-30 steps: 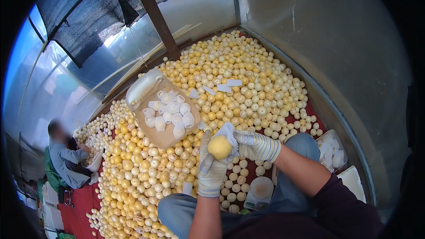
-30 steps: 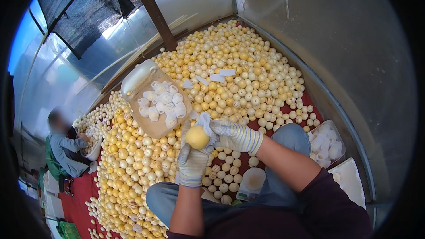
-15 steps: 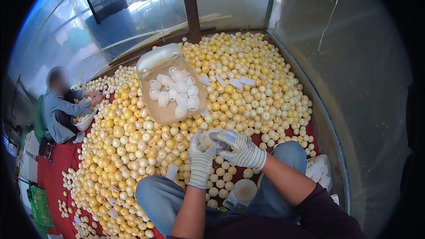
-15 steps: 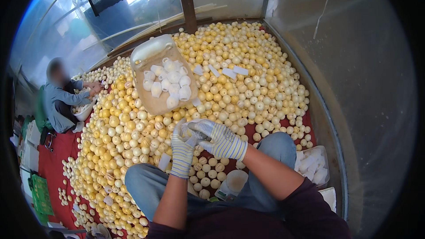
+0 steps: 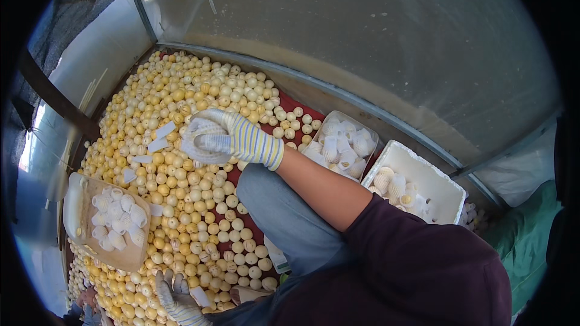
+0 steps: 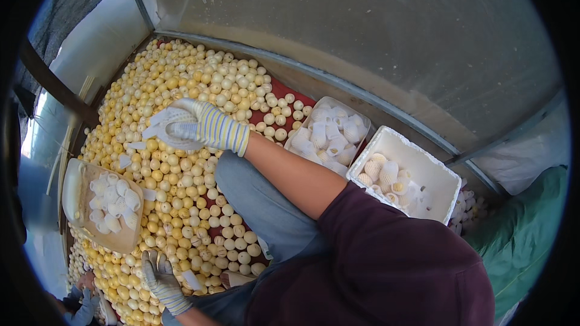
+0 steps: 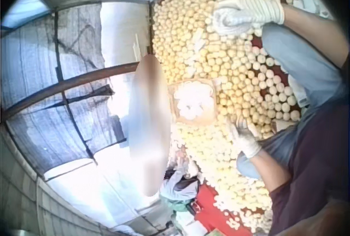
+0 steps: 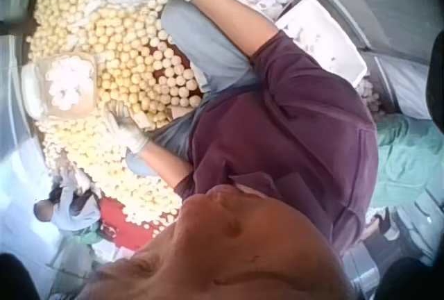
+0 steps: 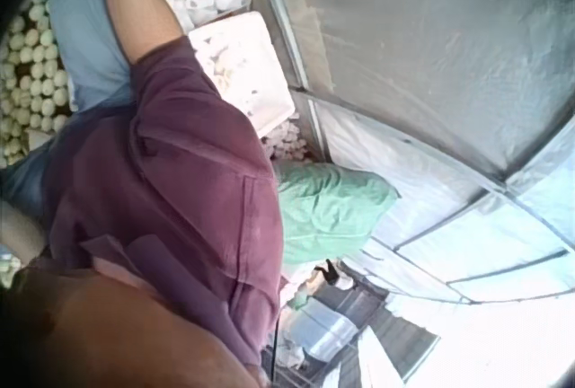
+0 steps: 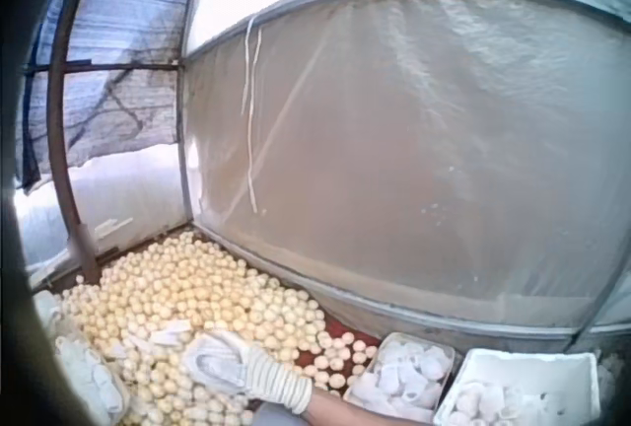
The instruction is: The person sits on the floor and repeatedly picks up small yellow melons from a large pile, wraps each one in a white foam net, and places it into a white styrofoam box. The process is repeated continuously throughout the clip.
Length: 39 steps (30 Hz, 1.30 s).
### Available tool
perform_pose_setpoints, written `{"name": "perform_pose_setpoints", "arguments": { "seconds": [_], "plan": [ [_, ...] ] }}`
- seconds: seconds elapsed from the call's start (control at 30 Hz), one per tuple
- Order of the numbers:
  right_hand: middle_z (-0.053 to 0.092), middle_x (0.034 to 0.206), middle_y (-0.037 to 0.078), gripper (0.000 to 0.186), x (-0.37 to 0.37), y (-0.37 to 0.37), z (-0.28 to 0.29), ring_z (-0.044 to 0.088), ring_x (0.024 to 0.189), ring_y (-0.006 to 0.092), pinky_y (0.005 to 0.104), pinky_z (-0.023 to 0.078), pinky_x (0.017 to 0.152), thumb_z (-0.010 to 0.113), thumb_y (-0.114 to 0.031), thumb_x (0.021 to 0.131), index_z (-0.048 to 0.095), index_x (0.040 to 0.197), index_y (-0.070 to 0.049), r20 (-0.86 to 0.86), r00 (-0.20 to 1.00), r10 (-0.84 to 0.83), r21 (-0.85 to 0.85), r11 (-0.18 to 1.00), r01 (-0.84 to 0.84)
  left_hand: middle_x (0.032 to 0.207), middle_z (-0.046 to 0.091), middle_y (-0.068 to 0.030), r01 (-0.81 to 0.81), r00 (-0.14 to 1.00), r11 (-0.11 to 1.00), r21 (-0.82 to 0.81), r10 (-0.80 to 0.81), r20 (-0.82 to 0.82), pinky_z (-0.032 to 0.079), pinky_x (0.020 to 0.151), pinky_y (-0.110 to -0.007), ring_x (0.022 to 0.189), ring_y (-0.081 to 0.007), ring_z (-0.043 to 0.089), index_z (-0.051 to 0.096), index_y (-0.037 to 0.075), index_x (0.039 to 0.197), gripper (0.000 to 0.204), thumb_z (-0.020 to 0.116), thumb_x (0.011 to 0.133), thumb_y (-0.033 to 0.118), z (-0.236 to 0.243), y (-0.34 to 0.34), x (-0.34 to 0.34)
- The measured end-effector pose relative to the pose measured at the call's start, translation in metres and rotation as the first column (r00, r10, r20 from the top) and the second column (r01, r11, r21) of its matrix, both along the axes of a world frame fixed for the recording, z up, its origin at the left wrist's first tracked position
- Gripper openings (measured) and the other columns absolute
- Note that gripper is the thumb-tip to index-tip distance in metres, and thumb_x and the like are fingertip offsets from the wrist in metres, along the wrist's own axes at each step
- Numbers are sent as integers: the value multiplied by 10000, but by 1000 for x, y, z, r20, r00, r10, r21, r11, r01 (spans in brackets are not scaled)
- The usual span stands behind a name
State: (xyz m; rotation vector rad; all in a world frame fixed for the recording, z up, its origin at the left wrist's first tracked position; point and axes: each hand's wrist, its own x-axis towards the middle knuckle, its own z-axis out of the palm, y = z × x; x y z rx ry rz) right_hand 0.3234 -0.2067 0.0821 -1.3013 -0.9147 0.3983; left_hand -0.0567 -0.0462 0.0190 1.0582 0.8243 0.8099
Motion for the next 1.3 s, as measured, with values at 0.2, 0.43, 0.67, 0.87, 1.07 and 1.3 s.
{"name": "perform_pose_setpoints", "arguments": {
  "seconds": [0.2,0.43,0.67,0.87,1.07,1.3],
  "plan": [
    [662,1128,226,603,124,-274,-183,634,1075,328,376,478,943,666,-449,828,605,1218,7,194,587,-786,-608,374,701,1323,530,-123,39,997,963,-268,-21,70,487,924,-284,1108,-194,555,476,40,1380,574,620,912,339,-81,4,-30],
    [437,1434,218,666,63,-309,-275,448,1312,368,396,373,1087,602,-136,800,416,1439,-148,470,853,-229,-878,-25,477,1172,620,-123,-20,995,986,-165,35,90,539,784,-288,937,-198,635,506,26,1343,557,644,894,325,-26,-2,-27],
    [507,1379,209,564,70,-279,-278,508,1257,353,397,401,1062,589,-156,797,521,1357,-145,512,841,-176,-859,-79,506,1054,657,-133,-385,918,913,133,364,158,557,764,-297,892,-216,665,558,-10,1256,483,671,881,272,34,17,-113],
    [646,1203,166,402,161,-349,-292,613,1118,271,349,460,962,639,-181,876,587,1228,5,487,764,-423,-747,251,616,1007,664,-127,-627,779,776,66,626,34,561,711,-293,804,-201,669,585,14,1206,371,648,908,227,-46,6,-236],
    [671,1135,166,320,179,-297,-248,639,1045,263,350,483,916,591,-113,901,610,1188,27,540,720,-436,-632,355,689,914,679,-111,-707,705,685,-175,662,-254,539,567,-257,673,-178,660,583,26,1148,277,622,920,179,-170,-77,-313],
    [663,1131,136,350,199,-247,-162,625,1015,231,334,478,909,618,-98,894,584,1220,25,619,720,-314,-608,389,692,950,681,-113,-543,795,817,-194,426,-431,527,546,-244,657,-142,654,559,6,1198,342,633,885,122,-251,-72,-259]
  ]
}}
